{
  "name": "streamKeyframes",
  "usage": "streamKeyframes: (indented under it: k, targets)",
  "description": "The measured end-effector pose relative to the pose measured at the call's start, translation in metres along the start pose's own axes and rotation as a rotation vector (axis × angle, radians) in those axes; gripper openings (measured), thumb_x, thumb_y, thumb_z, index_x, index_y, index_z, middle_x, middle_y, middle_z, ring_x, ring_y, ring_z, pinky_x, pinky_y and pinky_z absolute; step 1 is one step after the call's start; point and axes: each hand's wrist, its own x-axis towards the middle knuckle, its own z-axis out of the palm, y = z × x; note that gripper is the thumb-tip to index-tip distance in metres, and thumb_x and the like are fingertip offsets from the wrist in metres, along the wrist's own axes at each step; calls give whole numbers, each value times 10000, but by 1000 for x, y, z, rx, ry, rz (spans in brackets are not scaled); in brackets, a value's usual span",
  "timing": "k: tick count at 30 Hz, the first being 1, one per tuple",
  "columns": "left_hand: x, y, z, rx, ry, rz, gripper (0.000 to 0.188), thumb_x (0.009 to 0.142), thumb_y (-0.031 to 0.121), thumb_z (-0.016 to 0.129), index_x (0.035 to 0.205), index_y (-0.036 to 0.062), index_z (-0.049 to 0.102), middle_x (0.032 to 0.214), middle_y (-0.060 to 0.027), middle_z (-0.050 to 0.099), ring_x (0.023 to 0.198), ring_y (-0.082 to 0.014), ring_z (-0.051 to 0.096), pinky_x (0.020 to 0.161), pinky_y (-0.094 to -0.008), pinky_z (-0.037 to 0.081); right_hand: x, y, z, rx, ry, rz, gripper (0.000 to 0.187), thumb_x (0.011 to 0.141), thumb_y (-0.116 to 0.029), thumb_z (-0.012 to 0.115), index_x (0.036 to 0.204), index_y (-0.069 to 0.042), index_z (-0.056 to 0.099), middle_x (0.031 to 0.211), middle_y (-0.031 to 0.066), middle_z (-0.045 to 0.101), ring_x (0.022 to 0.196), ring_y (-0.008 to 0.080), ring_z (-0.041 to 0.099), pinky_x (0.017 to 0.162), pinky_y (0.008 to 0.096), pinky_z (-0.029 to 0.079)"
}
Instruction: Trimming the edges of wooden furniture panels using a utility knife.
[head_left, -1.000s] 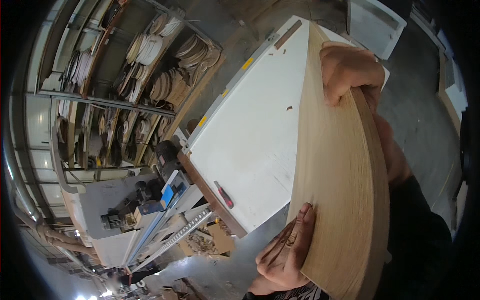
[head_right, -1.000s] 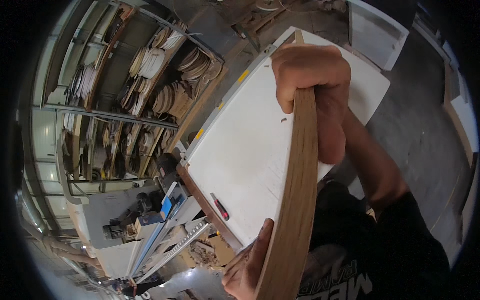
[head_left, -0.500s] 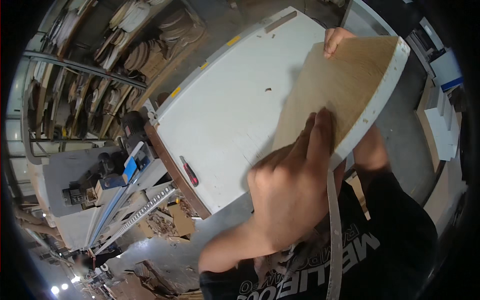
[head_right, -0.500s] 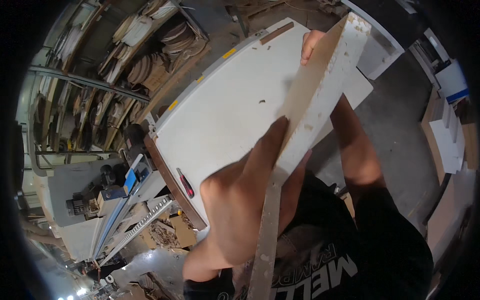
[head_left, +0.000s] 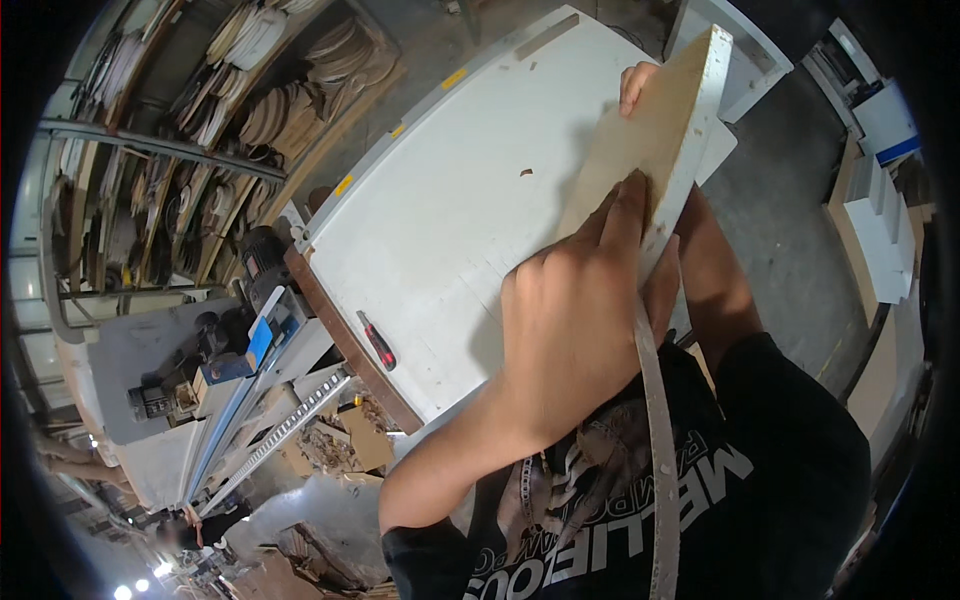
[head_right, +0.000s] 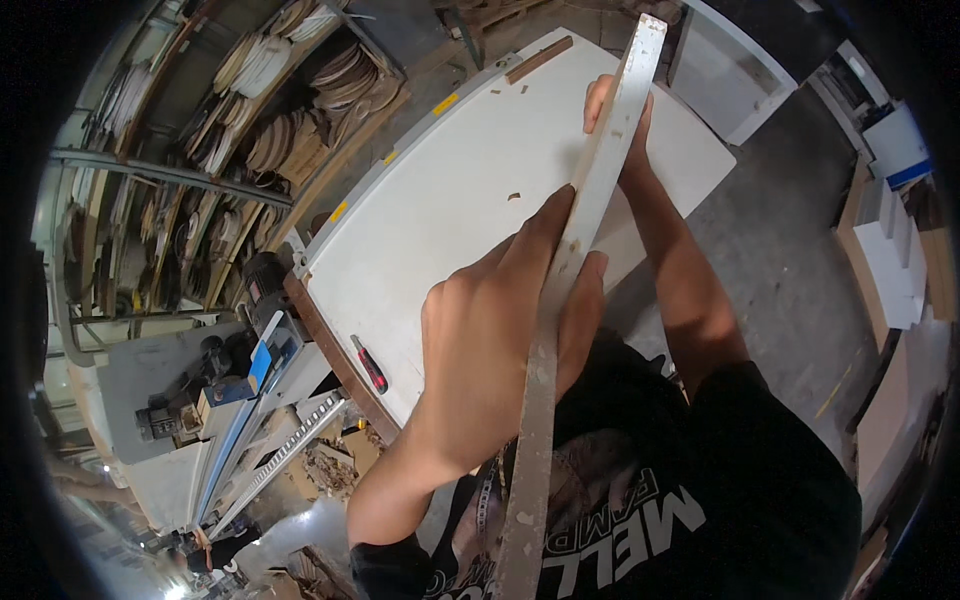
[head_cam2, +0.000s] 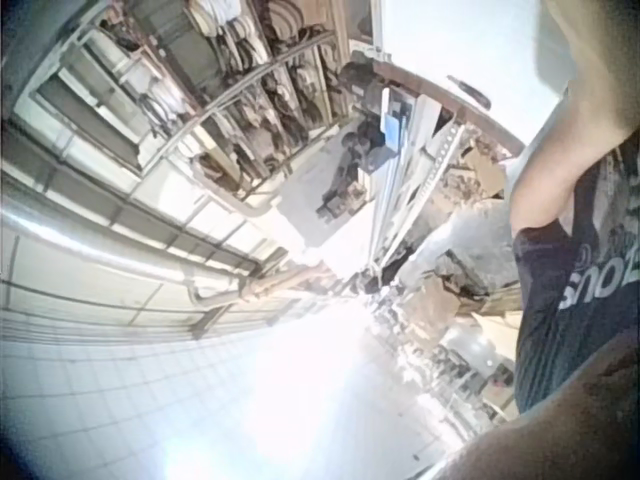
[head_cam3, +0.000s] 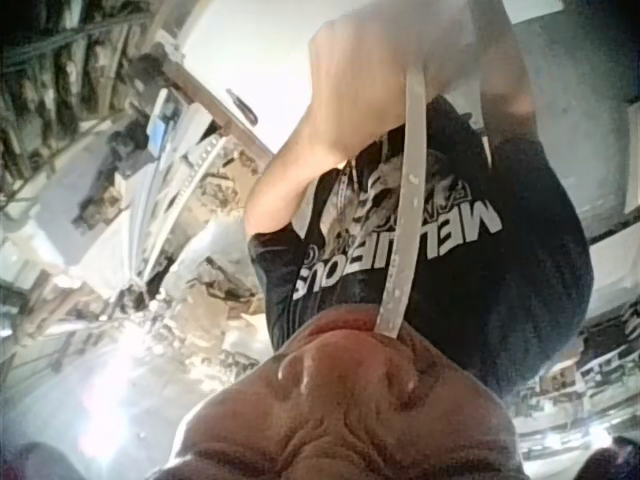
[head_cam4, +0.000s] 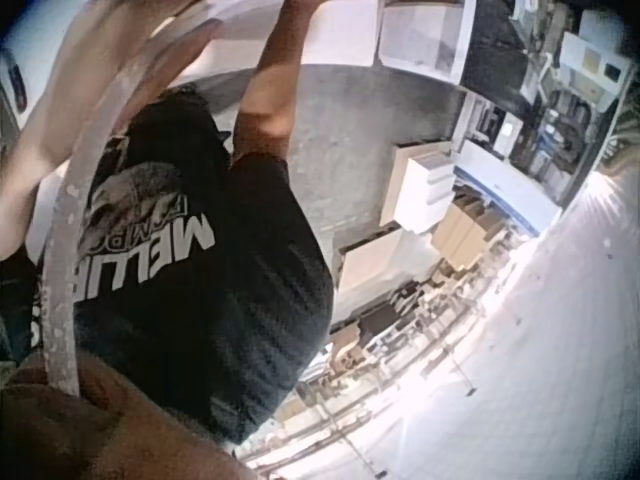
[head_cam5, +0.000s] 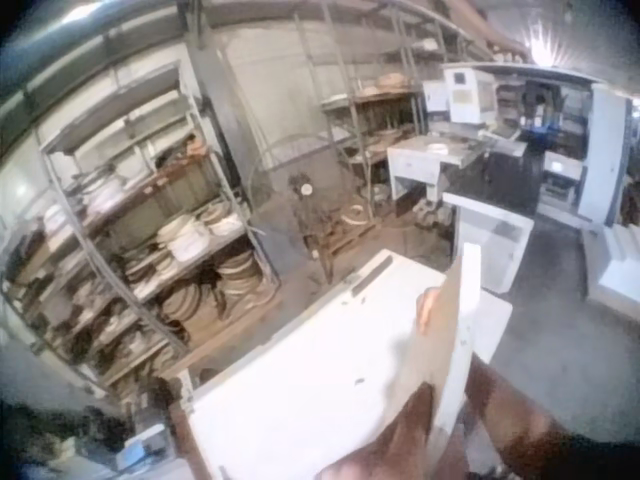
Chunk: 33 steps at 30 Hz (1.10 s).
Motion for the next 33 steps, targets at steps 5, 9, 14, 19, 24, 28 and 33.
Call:
streamKeyframes:
  k: [5,9,14,19,24,28,33]
  targets:
    - [-4,-9,2,38,-30,-21,428,961,206,707,1313,-30,653,789,-219,716,665,-399,722,617,-416,566,-12,34,-30,-104,128,77,740,1061,-673,337,686,-73,553,578,42,514,508,128,453,473,266,370]
    - [-10,-7,2,116,-46,-45,424,957,235,690,1292,-24,663,837,-186,735,664,-374,727,616,-426,583,-5,49,-36,-59,105,63,755,1048,-697,325,689,-73,554,563,49,518,485,134,456,455,275,368]
    - [-13,-4,6,288,20,32,397,939,236,683,1247,-14,681,862,-126,752,638,-295,733,599,-387,598,-29,68,-48,-10,134,185,770,1048,-718,321,676,-81,541,547,61,525,441,150,464,438,284,374]
    - [-19,2,4,423,36,8,327,925,215,679,1157,-15,697,815,-96,733,671,-244,740,708,-357,616,-48,92,-47,-33,239,94,842,1026,-797,287,664,-79,540,553,65,545,446,153,488,442,284,385]
    - [-29,4,2,525,111,-46,244,940,205,669,1075,4,694,813,-96,731,670,-249,735,831,-365,619,-63,92,-54,-51,240,68,770,1054,-739,355,754,-63,568,569,66,542,465,168,513,461,301,440]
    - [-33,2,-6,464,204,-78,161,968,191,662,974,31,675,805,-98,728,704,-253,738,860,-371,613,-95,84,-101,-51,348,110,564,1062,-654,483,1005,-96,548,777,68,617,618,178,595,560,326,508]
    - [-34,-5,-10,304,285,-49,108,981,147,690,957,45,717,701,-142,662,657,-355,682,654,-413,564,-132,51,-131,32,416,28,588,1058,-680,464,1075,-100,564,838,67,631,735,183,629,647,344,530]
